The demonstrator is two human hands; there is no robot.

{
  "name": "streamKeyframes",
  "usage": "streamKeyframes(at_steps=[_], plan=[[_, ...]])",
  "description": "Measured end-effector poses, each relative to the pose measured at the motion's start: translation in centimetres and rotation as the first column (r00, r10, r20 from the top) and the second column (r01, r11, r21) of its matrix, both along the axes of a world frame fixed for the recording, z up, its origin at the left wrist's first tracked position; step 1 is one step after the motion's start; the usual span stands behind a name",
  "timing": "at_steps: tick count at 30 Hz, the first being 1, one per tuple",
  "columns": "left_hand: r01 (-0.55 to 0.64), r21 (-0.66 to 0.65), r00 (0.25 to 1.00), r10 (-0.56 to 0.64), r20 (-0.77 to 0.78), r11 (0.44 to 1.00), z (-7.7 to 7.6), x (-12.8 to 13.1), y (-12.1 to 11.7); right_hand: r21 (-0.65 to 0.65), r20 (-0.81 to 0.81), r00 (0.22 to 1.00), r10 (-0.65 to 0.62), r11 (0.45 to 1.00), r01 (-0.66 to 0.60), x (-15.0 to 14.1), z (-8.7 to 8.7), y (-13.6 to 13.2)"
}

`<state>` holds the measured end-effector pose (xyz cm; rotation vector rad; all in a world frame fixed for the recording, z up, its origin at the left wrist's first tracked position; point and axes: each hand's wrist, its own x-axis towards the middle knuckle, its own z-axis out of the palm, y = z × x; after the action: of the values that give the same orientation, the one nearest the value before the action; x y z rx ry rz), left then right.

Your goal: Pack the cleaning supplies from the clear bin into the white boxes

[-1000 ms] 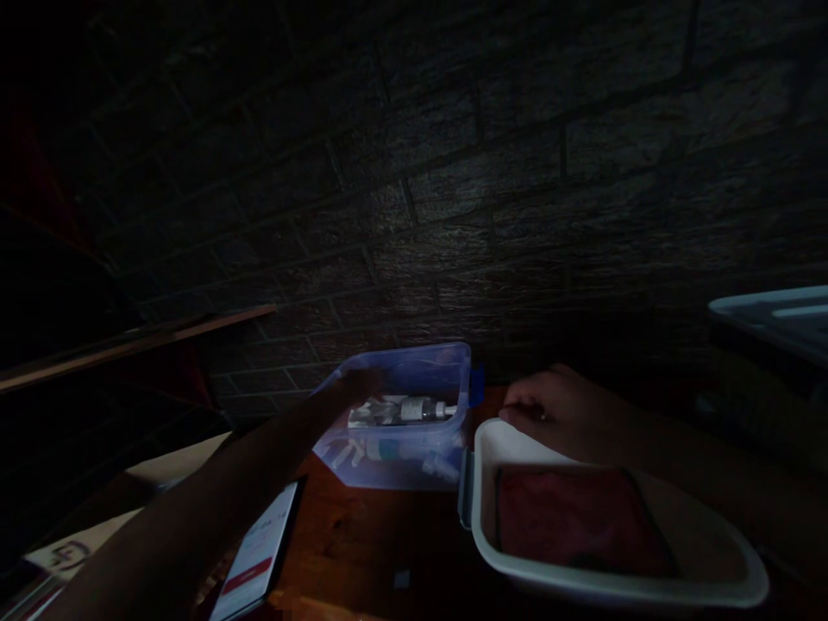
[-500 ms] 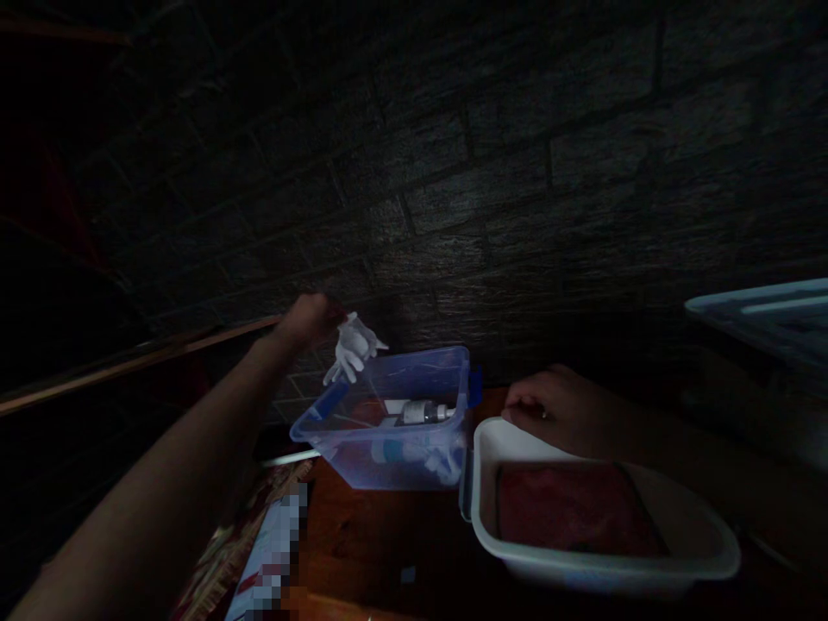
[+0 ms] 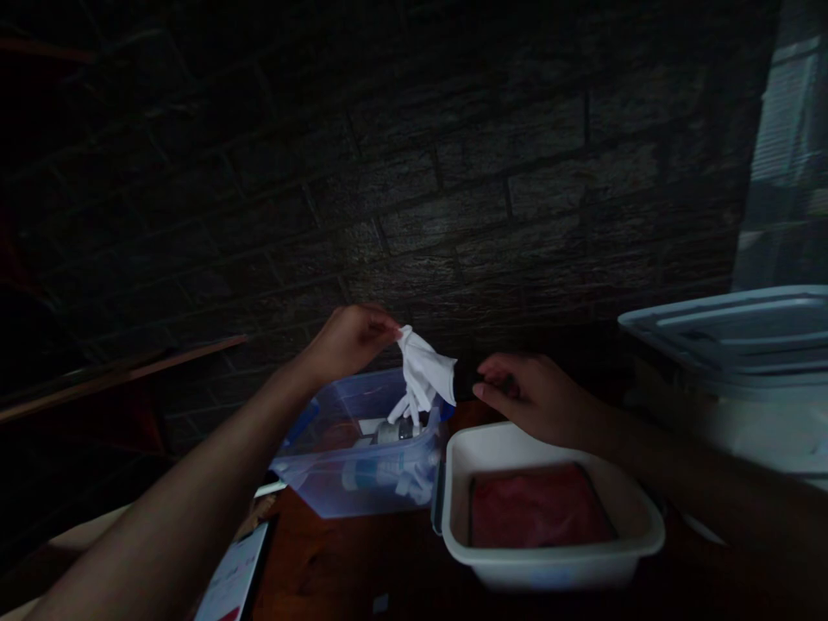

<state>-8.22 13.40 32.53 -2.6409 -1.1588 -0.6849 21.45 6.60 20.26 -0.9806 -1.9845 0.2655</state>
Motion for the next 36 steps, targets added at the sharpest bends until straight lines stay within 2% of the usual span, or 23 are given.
streamKeyframes(at_steps=[3, 6, 7, 9, 11, 14, 16, 18, 20, 22, 23, 24, 25, 28, 30, 33, 36], plan=[[0.152, -0.101, 0.978, -0.135, 0.156, 0.983, -0.5, 2.5, -1.6, 0.033, -0.121, 0.992, -0.037, 0.999, 0.041, 0.3, 0.1, 0.7], [0.268, -0.180, 0.931, -0.206, 0.302, 0.946, -0.9, 4.8, -3.0, -0.079, -0.186, 0.981, 0.051, 0.995, -0.066, 0.3, 0.0, 1.7], [0.302, -0.205, 0.911, -0.219, 0.350, 0.931, -1.0, 5.5, -3.3, -0.150, -0.225, 0.969, 0.106, 0.979, -0.142, 0.3, -0.1, 2.0], [0.368, -0.256, 0.864, -0.228, 0.448, 0.894, -1.0, 6.5, -3.9, -0.283, -0.330, 0.921, 0.206, 0.909, -0.305, 0.1, -0.4, 2.6], [0.407, -0.302, 0.816, -0.194, 0.545, 0.862, -1.5, 7.3, -4.0, -0.354, -0.418, 0.876, 0.240, 0.846, -0.400, 0.1, -0.9, 2.7], [0.424, -0.347, 0.689, -0.050, 0.723, 0.837, -3.6, 7.9, -3.6, -0.371, -0.478, 0.857, 0.192, 0.841, -0.395, 0.3, -1.4, 2.2], [0.448, -0.351, 0.563, 0.045, 0.825, 0.823, -5.9, 8.4, -3.3, -0.393, -0.509, 0.848, 0.147, 0.837, -0.381, 0.7, -1.7, 1.5], [0.480, -0.355, 0.485, 0.095, 0.869, 0.802, -8.4, 9.2, -3.5, -0.420, -0.534, 0.838, 0.110, 0.826, -0.376, 0.9, -1.9, 0.9], [0.528, -0.423, 0.483, 0.150, 0.863, 0.737, -10.6, 10.1, -4.0, -0.442, -0.551, 0.830, 0.089, 0.812, -0.381, 1.1, -2.3, 0.6], [0.580, -0.509, 0.544, 0.162, 0.823, 0.636, -12.1, 11.1, -4.8, -0.459, -0.559, 0.825, 0.084, 0.797, -0.392, 1.3, -2.9, 0.6], [0.595, -0.536, 0.580, 0.142, 0.802, 0.599, -12.5, 11.5, -5.1, -0.467, -0.561, 0.824, 0.084, 0.790, -0.398, 1.4, -3.3, 0.8], [0.596, -0.544, 0.610, 0.108, 0.785, 0.590, -12.9, 11.9, -5.3, -0.471, -0.562, 0.823, 0.084, 0.785, -0.402, 1.6, -3.7, 0.9], [0.584, -0.536, 0.630, 0.075, 0.773, 0.609, -13.2, 12.2, -5.5, -0.470, -0.562, 0.823, 0.084, 0.786, -0.402, 1.8, -4.1, 1.0], [0.494, -0.473, 0.656, 0.044, 0.753, 0.729, -13.9, 12.6, -5.4, -0.443, -0.534, 0.841, 0.090, 0.817, -0.369, 3.0, -5.2, 1.3], [0.463, -0.453, 0.644, 0.062, 0.762, 0.762, -14.4, 12.7, -5.2, -0.416, -0.491, 0.867, 0.088, 0.851, -0.322, 4.1, -5.6, 1.4], [0.514, -0.448, 0.601, 0.065, 0.797, 0.732, -15.2, 12.8, -5.0, -0.360, -0.460, 0.886, 0.060, 0.899, -0.248, 5.5, -5.6, 1.5], [0.566, -0.465, 0.515, 0.148, 0.844, 0.681, -15.9, 13.3, -5.2, -0.299, -0.503, 0.863, 0.036, 0.930, -0.213, 5.8, -5.0, 1.6]])
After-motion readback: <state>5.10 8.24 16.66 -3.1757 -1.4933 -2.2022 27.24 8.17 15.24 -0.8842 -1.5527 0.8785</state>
